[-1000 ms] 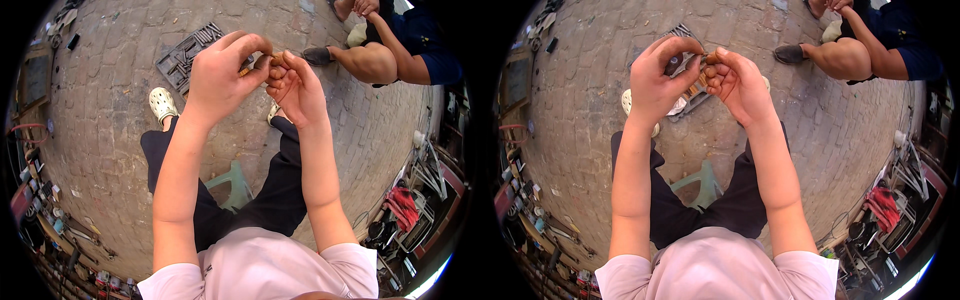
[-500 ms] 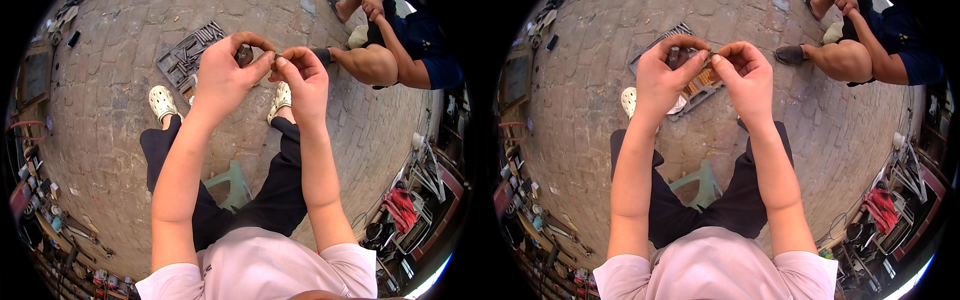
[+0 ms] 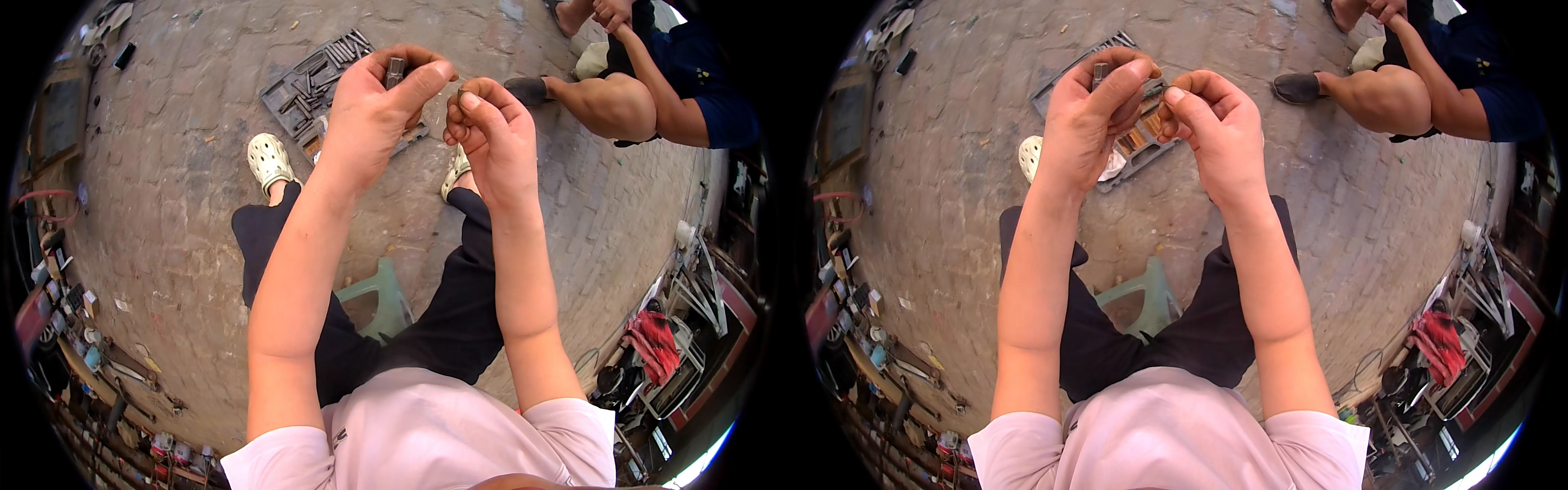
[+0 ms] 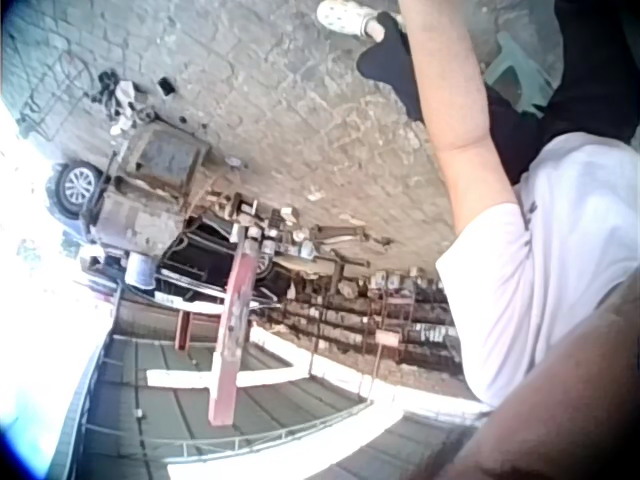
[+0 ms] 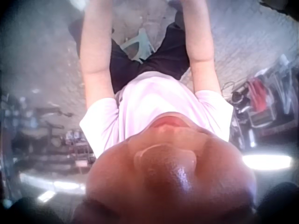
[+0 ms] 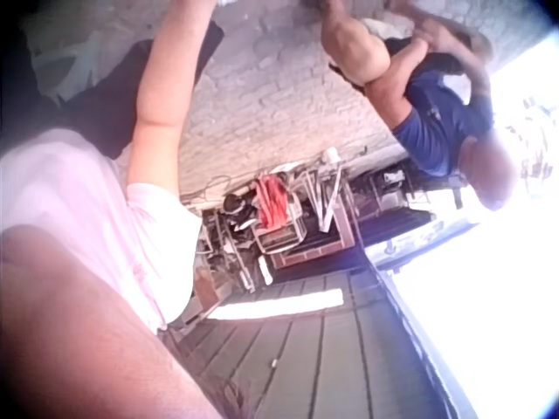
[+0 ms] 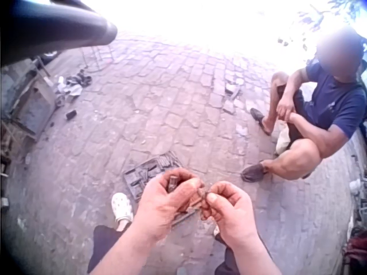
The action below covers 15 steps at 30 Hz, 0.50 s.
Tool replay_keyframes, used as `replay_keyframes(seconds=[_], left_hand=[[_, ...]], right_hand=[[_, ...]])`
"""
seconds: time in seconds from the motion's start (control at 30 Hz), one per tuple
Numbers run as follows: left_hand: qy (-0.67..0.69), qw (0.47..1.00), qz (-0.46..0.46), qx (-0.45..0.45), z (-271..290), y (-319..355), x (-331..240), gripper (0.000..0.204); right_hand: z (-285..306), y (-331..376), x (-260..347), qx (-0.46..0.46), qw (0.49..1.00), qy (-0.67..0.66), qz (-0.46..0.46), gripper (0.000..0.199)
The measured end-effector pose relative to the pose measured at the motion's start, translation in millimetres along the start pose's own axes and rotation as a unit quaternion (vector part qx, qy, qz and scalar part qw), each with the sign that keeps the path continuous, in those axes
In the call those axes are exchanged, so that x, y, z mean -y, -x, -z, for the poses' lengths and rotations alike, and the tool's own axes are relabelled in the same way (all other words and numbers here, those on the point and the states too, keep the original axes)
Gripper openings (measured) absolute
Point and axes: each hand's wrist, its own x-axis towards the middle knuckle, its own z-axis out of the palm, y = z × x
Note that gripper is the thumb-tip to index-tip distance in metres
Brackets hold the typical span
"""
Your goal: The person sits on a low stool and uses a pair of pliers to manipulate a small metal component held in their hands. They repeatedly squeeze and adjust the part, then place it into a compartment of a plastic tray on the ground.
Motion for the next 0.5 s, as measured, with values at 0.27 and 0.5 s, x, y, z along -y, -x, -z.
replay_keyframes(seconds=[0.27,0.5], left_hand=[[0.3,0.953,0.03,-0.021,16.3,-7.5,8.7,0.041],[0.28,0.96,-0.009,0.007,17.3,-11.1,7.6,0.038]], right_hand=[[-32.4,17.2,-16.2,0.052,0.99,0.133,0.007,0.01],[-41.0,16.3,-18.5,0.02,0.996,0.082,-0.009,0.013]])
